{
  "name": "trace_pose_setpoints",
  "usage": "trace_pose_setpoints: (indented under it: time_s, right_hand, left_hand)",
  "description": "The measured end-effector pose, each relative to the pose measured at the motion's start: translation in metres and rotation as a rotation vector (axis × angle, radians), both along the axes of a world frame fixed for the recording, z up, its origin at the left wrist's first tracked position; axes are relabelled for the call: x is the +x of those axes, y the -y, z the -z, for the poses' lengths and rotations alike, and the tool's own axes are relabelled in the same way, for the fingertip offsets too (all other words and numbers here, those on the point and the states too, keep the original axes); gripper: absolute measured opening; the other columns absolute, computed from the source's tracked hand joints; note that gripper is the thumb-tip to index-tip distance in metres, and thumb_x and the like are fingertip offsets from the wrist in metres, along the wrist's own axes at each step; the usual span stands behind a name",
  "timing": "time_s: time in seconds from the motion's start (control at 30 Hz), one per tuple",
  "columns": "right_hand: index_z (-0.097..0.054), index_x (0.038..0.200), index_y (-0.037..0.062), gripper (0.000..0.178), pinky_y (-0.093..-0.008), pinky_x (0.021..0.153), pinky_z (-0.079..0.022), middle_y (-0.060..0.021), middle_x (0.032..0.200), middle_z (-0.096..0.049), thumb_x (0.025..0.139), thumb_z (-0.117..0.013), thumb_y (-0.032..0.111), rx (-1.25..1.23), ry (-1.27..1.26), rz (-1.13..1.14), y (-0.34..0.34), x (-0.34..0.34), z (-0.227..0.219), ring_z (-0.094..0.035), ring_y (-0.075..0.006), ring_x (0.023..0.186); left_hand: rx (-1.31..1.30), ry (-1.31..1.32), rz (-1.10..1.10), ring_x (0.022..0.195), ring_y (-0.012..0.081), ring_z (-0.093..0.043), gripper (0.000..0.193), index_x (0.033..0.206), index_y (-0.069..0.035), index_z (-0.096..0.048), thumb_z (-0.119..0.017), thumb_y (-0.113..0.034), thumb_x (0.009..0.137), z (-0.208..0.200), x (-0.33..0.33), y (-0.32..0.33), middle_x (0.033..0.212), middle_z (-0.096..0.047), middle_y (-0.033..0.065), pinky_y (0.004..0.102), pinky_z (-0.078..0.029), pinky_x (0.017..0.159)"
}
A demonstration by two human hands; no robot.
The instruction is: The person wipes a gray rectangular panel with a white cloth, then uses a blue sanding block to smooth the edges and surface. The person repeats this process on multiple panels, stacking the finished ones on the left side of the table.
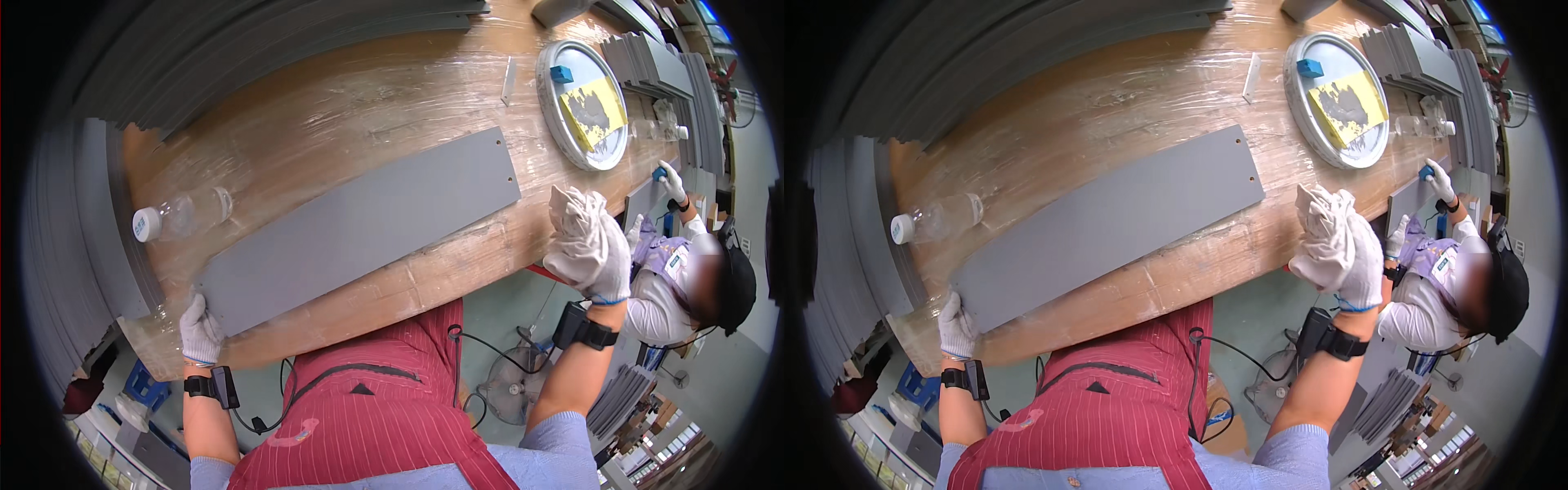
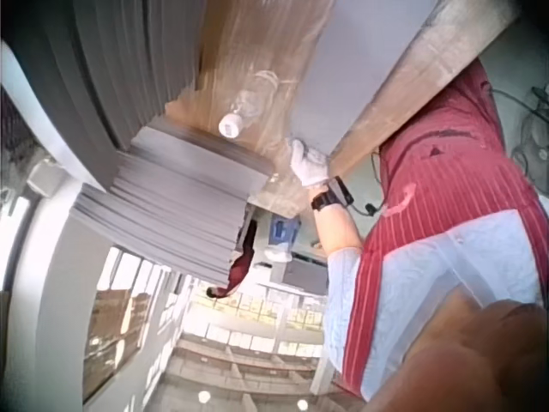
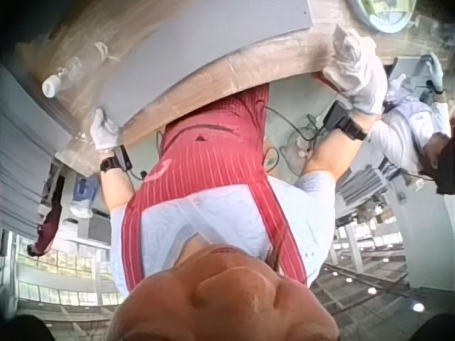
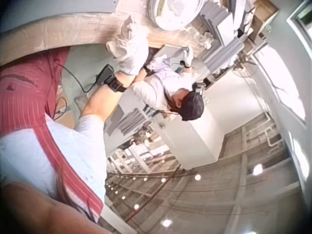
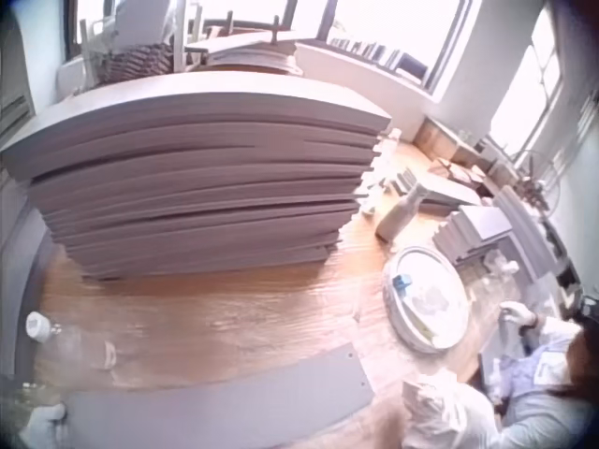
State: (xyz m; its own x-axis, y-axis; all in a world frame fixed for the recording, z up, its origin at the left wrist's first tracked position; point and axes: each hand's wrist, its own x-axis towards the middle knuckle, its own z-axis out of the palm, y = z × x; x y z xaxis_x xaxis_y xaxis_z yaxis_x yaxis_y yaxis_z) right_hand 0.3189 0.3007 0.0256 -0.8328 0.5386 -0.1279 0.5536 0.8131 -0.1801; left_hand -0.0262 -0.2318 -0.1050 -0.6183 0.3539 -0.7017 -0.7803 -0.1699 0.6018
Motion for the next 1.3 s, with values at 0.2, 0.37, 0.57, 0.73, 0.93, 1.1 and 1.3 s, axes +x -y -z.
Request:
trace_pose_setpoints:
  time_s: [0.2,0.37,0.57,0.73,0.93,1.1,1.3]
  right_hand:
    - [-0.059,0.130,-0.0007,0.042,-0.0355,0.102,-0.047,-0.0125,0.121,-0.067,0.094,-0.066,0.020,-1.141,-0.733,0.694,0.000,-0.066,0.071,-0.064,-0.0227,0.108]
    - [-0.057,0.134,0.0036,0.058,-0.0439,0.098,-0.049,-0.0205,0.127,-0.061,0.085,-0.069,0.033,0.233,-0.353,0.134,0.114,-0.178,0.113,-0.060,-0.0357,0.114]
    - [-0.059,0.130,0.0059,0.061,-0.0489,0.099,-0.046,-0.0217,0.132,-0.055,0.080,-0.070,0.039,0.110,-0.238,-0.025,0.250,-0.239,0.112,-0.055,-0.0405,0.118]
    - [-0.061,0.127,0.0062,0.062,-0.0470,0.098,-0.045,-0.0193,0.131,-0.054,0.077,-0.071,0.042,0.067,-0.207,-0.290,0.354,-0.282,0.101,-0.051,-0.0355,0.121]
    - [-0.063,0.119,0.0068,0.051,-0.0474,0.095,-0.046,-0.0165,0.123,-0.056,0.076,-0.069,0.033,-0.187,-0.375,-0.598,0.419,-0.301,0.105,-0.054,-0.0342,0.114]
    - [-0.067,0.110,0.0177,0.040,-0.0497,0.091,-0.048,-0.0134,0.123,-0.060,0.071,-0.074,0.023,-0.277,-0.460,-0.782,0.414,-0.270,0.111,-0.059,-0.0340,0.110]
    - [-0.069,0.102,0.0157,0.034,-0.0484,0.087,-0.050,-0.0107,0.118,-0.063,0.069,-0.076,0.023,-0.280,-0.510,-0.758,0.407,-0.241,0.108,-0.062,-0.0310,0.105]
  left_hand:
    - [0.132,-0.002,0.263,0.135,0.0318,-0.046,0.067,0.153,-0.006,-0.029,-0.058,-0.032,0.099,-0.026,0.002,-0.009,0.150,-0.043,0.0145,0.0513,-0.044,0.107]
    - [0.286,0.144,0.060,0.143,0.0313,-0.036,0.081,0.155,-0.006,-0.023,-0.051,-0.055,0.098,-0.009,0.007,0.004,0.155,-0.035,0.0146,0.0514,-0.035,0.114]
    - [0.421,0.146,-0.073,0.145,0.0308,-0.032,0.090,0.157,-0.004,-0.017,-0.047,-0.064,0.096,-0.001,0.022,0.003,0.157,-0.032,0.0156,0.0473,-0.029,0.118]
    - [0.535,0.128,-0.096,0.143,0.0333,-0.036,0.091,0.156,-0.005,-0.021,-0.048,-0.066,0.094,0.012,0.024,0.005,0.155,-0.035,0.0158,0.0487,-0.032,0.116]
    - [0.444,0.108,-0.268,0.137,0.0283,-0.044,0.073,0.149,-0.007,-0.038,-0.044,-0.061,0.099,0.018,0.025,0.008,0.148,-0.047,0.0135,0.0429,-0.036,0.115]
    - [0.493,0.162,-0.184,0.095,0.0211,-0.066,0.046,0.116,-0.007,-0.061,-0.044,-0.049,0.104,0.028,0.024,0.021,0.105,-0.068,0.0090,0.0373,-0.055,0.090]
    - [0.217,0.224,-0.004,0.092,0.0177,-0.066,0.019,0.115,-0.007,-0.060,-0.058,-0.019,0.100,0.021,0.013,0.009,0.103,-0.065,0.0063,0.0345,-0.056,0.084]
